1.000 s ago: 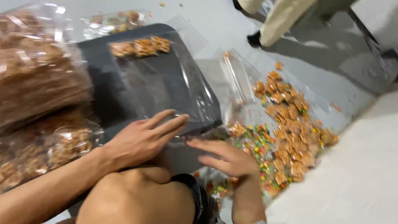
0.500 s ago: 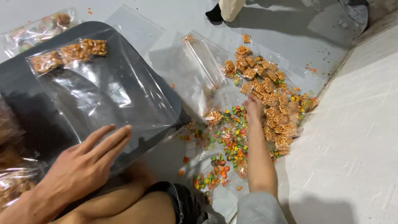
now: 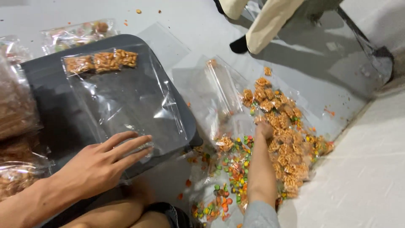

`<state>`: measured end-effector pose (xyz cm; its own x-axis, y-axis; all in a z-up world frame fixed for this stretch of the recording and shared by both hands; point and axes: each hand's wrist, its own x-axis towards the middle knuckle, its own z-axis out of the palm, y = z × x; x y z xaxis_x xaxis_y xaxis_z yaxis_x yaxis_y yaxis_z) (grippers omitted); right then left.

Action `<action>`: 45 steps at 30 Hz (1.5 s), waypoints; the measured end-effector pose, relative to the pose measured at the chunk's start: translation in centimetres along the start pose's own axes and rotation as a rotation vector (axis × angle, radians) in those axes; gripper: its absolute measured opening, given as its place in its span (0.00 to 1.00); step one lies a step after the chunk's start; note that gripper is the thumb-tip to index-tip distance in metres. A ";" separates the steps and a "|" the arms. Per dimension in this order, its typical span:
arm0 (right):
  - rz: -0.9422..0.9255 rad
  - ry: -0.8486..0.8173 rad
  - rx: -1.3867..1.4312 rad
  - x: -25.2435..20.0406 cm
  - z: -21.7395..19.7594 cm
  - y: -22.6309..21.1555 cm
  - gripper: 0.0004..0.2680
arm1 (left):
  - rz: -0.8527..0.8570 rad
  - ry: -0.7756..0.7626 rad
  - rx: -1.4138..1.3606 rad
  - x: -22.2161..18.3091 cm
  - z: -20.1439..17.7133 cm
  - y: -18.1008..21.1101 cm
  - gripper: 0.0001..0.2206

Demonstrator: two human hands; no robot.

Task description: Packaging snack clusters into clear plastic bags by hand

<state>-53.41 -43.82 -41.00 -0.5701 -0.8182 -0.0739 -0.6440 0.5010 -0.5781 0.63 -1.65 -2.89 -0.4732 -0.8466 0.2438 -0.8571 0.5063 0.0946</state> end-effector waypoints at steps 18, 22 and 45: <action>0.161 -0.570 1.311 -28.9 -16.9 -7.6 0.08 | 0.030 0.001 0.175 -0.6 0.9 1.0 0.19; -0.026 -0.720 1.394 -37.6 -21.0 -11.0 0.09 | 0.015 0.079 0.121 -0.7 0.3 0.9 0.19; -1.256 -0.216 -0.079 -51.3 -5.4 -34.5 0.32 | 0.080 0.518 0.188 -0.5 -0.4 1.5 0.19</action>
<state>-4.69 -17.59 -12.90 0.5393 -0.7651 0.3518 -0.7106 -0.6376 -0.2975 -0.31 -0.45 -2.43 -0.4166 -0.5916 0.6903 -0.8668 0.4874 -0.1054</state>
